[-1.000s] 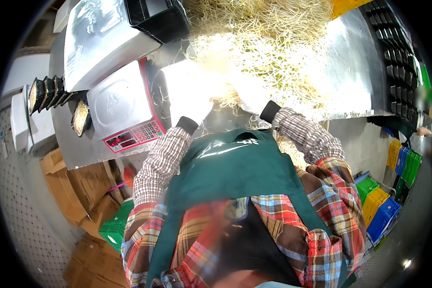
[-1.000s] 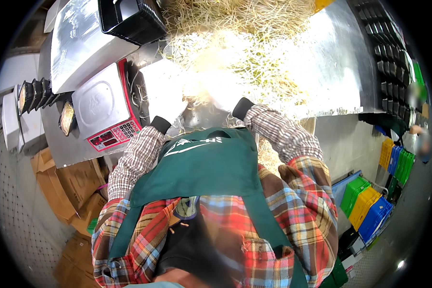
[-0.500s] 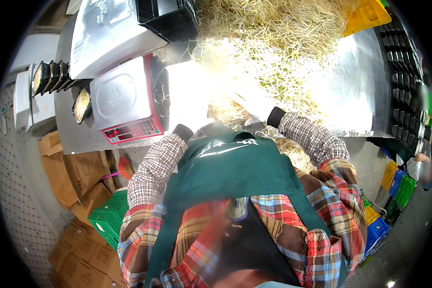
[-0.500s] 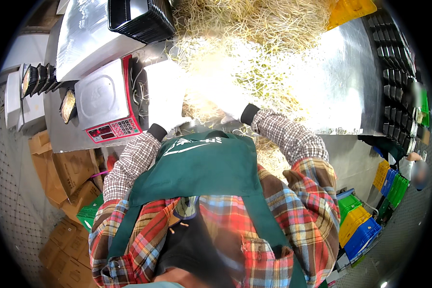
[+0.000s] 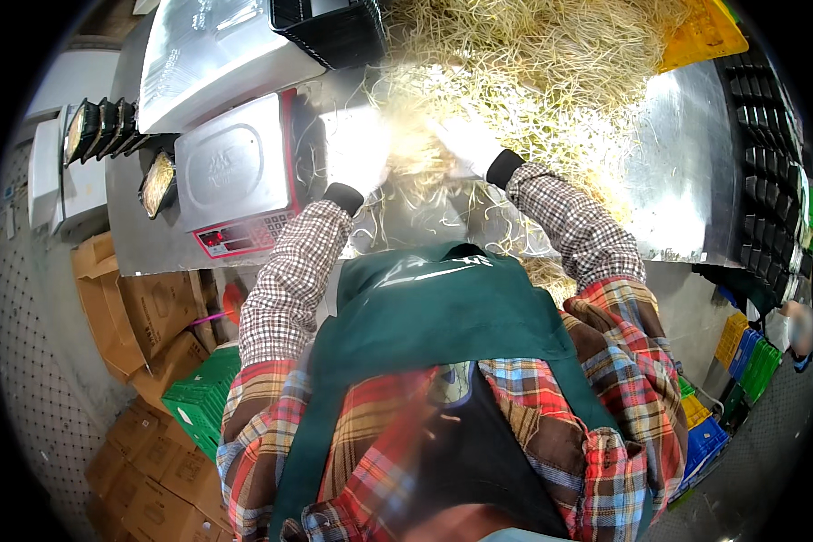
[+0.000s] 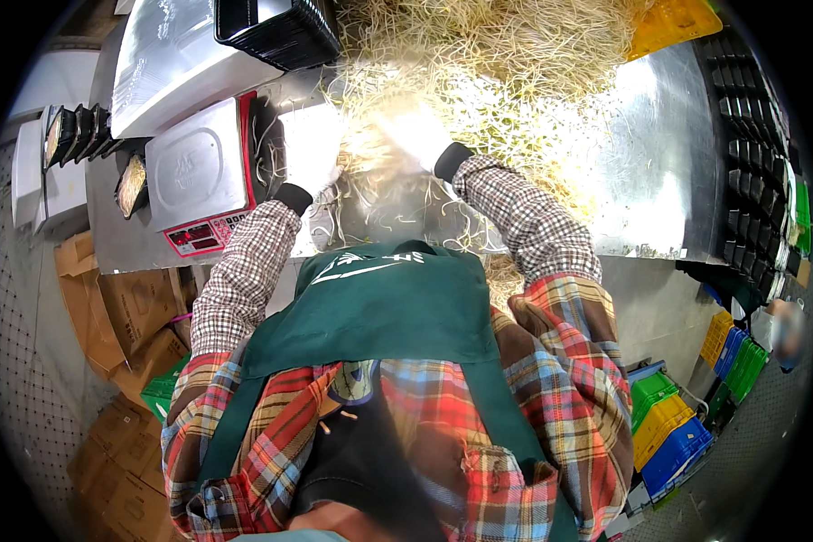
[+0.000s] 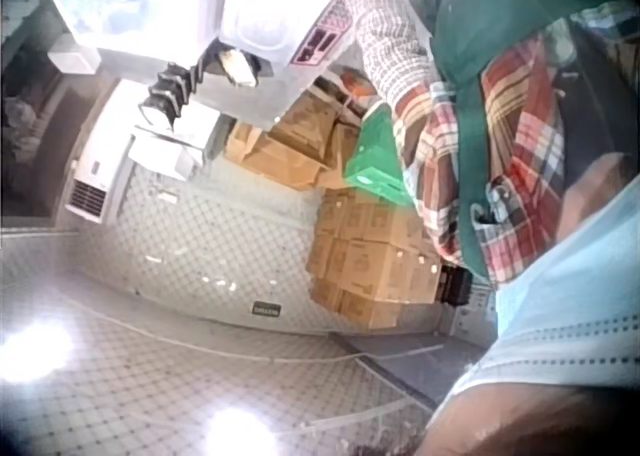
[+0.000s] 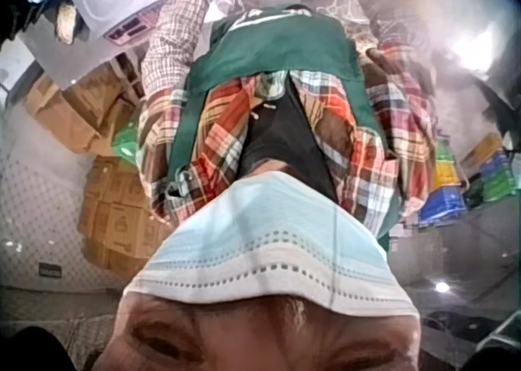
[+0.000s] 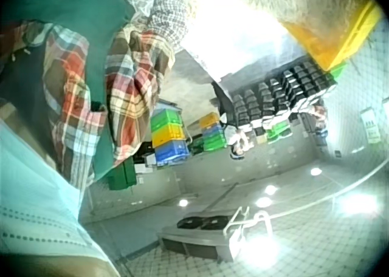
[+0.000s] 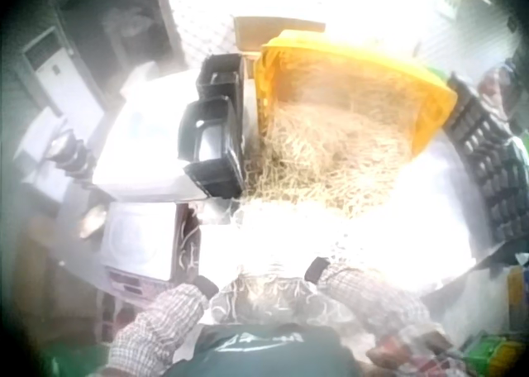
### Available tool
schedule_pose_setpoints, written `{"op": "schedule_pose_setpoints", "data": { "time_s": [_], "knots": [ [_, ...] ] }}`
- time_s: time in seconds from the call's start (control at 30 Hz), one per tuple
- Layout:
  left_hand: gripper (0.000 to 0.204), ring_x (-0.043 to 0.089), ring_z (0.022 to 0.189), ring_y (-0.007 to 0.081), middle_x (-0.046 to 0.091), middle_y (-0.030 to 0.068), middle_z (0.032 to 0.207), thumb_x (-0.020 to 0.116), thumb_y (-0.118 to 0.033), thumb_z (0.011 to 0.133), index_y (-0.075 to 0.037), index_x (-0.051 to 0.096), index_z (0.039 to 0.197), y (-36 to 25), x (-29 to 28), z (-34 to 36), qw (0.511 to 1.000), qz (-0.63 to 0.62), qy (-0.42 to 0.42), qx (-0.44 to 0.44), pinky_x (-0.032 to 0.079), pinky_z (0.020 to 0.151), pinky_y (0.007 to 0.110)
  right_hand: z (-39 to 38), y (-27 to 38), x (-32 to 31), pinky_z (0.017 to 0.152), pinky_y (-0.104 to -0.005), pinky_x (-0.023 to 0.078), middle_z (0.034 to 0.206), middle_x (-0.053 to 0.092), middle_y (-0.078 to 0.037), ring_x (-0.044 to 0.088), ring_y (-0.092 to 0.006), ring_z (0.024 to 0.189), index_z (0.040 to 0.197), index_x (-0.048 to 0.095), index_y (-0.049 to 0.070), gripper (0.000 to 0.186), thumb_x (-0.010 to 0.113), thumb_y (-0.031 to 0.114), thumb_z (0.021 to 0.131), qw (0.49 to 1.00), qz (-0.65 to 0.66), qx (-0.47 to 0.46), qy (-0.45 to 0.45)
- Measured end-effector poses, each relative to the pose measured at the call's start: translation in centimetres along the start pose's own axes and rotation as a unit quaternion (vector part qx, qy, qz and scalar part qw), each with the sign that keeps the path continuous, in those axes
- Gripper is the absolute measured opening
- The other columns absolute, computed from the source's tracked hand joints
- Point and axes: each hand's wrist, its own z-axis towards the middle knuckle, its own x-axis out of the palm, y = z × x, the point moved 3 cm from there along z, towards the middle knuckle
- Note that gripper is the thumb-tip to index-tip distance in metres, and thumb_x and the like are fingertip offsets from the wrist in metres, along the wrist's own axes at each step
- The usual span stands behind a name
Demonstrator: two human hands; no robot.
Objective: The person repeatedly scoops bean sprouts from a large pile on a stainless steel table into black plastic trays, places each tray on a digital scale to check the weight, and stacks the filled trays to the side. The process is repeated continuously throughout the clip.
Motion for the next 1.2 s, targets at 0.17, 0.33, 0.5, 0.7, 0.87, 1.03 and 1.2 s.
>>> {"op": "schedule_pose_setpoints", "data": {
  "time_s": [0.17,0.33,0.5,0.7,0.87,1.03,1.2],
  "knots": [
    [0.087,0.03,0.139,0.0426,0.039,0.0199,0.148,0.08,-0.026,0.065,-0.008,0.043,0.142,0.1,0.4,-3.4,0.996,0.007,-0.072,0.049,0.016,0.118,0.058,-1.5,1.2,-2.0,0.112,-0.0565,0.03,0.144,0.045,-0.019,0.039,-0.0359,0.137,0.145,0.034,0.009,0.115,0.091,0.046,0.052,0.998,-0.026,-0.034,-0.044],
    [0.067,0.046,0.127,0.0382,0.055,0.0227,0.128,0.071,-0.009,0.074,-0.002,0.047,0.136,-0.5,0.3,-2.1,0.992,-0.086,-0.084,0.025,0.032,0.11,0.05,1.6,0.8,-1.1,0.114,-0.0581,0.025,0.147,0.04,-0.02,0.034,-0.0389,0.139,0.149,0.027,0.007,0.131,0.092,0.05,0.043,0.999,0.0,-0.041,-0.009],
    [0.049,0.06,0.103,0.0369,0.062,0.0238,0.112,0.061,-0.002,0.077,-0.003,0.057,0.126,-1.8,-3.0,-3.2,0.988,-0.114,-0.083,0.064,0.048,0.091,0.043,1.2,2.0,-1.6,0.115,-0.0584,0.022,0.147,0.041,-0.017,0.039,-0.0327,0.137,0.15,0.026,0.007,0.134,0.085,0.065,0.045,0.987,0.013,-0.05,0.15],
    [0.056,0.06,0.103,0.0354,0.061,0.0232,0.114,0.063,-0.007,0.076,0.0,0.052,0.13,-3.1,-1.0,-5.3,0.99,-0.133,-0.051,-0.001,0.048,0.089,0.044,-3.4,1.2,1.4,0.113,-0.0501,0.03,0.138,0.05,-0.015,0.046,-0.0339,0.128,0.151,0.027,0.015,0.119,0.091,0.034,0.053,0.986,0.147,0.002,0.076],
    [0.058,0.057,0.11,0.0348,0.055,0.0265,0.122,0.065,-0.009,0.076,0.002,0.048,0.131,-1.5,-2.4,-4.7,0.988,-0.101,-0.117,0.012,0.047,0.09,0.044,-2.5,0.9,-1.9,0.115,-0.0496,0.027,0.138,0.048,-0.015,0.045,-0.0315,0.13,0.151,0.025,0.012,0.116,0.089,0.035,0.057,1.0,-0.018,0.022,0.006],
    [0.046,0.061,0.102,0.0339,0.057,0.0265,0.117,0.065,-0.01,0.079,0.001,0.052,0.123,-1.8,-1.7,-2.7,0.99,-0.069,-0.119,0.002,0.051,0.084,0.043,-0.7,0.0,-0.2,0.108,-0.0498,0.034,0.127,0.054,-0.016,0.052,-0.0309,0.119,0.149,0.029,0.01,0.098,0.08,0.019,0.065,0.999,-0.033,0.002,0.019],
    [0.039,0.063,0.094,0.0357,0.059,0.0227,0.109,0.062,-0.007,0.082,-0.002,0.053,0.12,-2.0,-2.3,-3.6,0.986,-0.157,-0.04,0.046,0.052,0.08,0.043,-1.5,-0.8,-4.1,0.078,-0.0431,0.052,0.091,0.061,-0.014,0.061,-0.033,0.092,0.126,0.055,0.009,0.056,0.064,0.003,0.071,0.999,-0.001,-0.03,0.023]
  ]
}}
